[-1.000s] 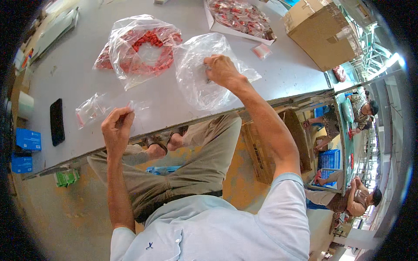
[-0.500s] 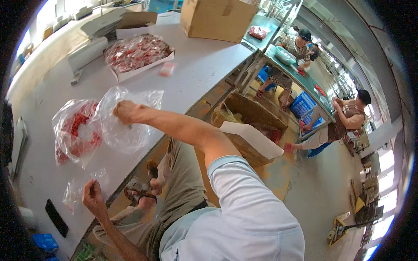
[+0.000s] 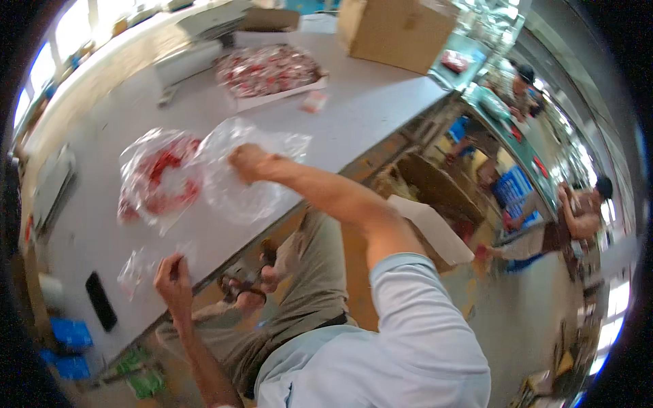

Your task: The person packages hardware items by taking plastic anchors and metal pins from larger bags, inserting them into small plastic bags, and pressing the zip seals closed by hand.

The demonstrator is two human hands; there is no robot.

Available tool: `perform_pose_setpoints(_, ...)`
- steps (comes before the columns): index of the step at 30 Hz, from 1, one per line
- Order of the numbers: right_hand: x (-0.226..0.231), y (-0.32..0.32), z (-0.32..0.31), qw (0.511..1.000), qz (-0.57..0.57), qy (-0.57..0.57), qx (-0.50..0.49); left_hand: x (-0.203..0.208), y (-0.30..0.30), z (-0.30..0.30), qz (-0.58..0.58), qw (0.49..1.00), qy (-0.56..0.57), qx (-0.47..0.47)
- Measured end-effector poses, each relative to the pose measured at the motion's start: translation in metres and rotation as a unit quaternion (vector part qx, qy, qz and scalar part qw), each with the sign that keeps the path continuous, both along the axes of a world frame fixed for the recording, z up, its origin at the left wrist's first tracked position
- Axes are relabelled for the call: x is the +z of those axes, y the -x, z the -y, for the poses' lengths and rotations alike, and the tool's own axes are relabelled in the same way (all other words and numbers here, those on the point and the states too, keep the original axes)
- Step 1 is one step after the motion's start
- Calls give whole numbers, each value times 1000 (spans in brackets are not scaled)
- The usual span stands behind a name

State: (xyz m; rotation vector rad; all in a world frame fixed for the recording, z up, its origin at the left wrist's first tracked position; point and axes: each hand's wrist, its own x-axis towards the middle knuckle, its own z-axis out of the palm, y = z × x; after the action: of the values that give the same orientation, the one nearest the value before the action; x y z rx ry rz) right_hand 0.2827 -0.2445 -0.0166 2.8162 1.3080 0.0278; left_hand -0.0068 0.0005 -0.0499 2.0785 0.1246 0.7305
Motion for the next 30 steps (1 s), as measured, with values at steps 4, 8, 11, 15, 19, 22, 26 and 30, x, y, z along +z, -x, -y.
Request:
perform_pose_setpoints(4,8,2,18,998,-31,-39,-28,8,-7,8,17,1000,-3,-7)
perform_pose_setpoints(8,15,6,17,992,12,-122,-21,10,-1,3,12,999,35,15)
perform_pose_setpoints(11,22,5,26,987,0,-158,-23,13,-2,2,19,1000,20,2)
perform_pose_setpoints(15,36,10,34,986,6,-166,-31,16,-2,5,9,999,31,-2)
perform_pose_setpoints(19,54,29,29,953,-78,-291,-38,18,1,3,7,1000,17,-1)
perform_pose_setpoints(22,72,65,16,889,-229,-391,-62,13,-2,6,26,999,17,11)
perform_pose_setpoints(26,86,119,-15,742,-452,-493,-52,4,-2,5,30,997,-47,53)
perform_pose_setpoints(30,64,144,-52,735,-462,-495,31,-1,-6,5,72,988,-112,76)
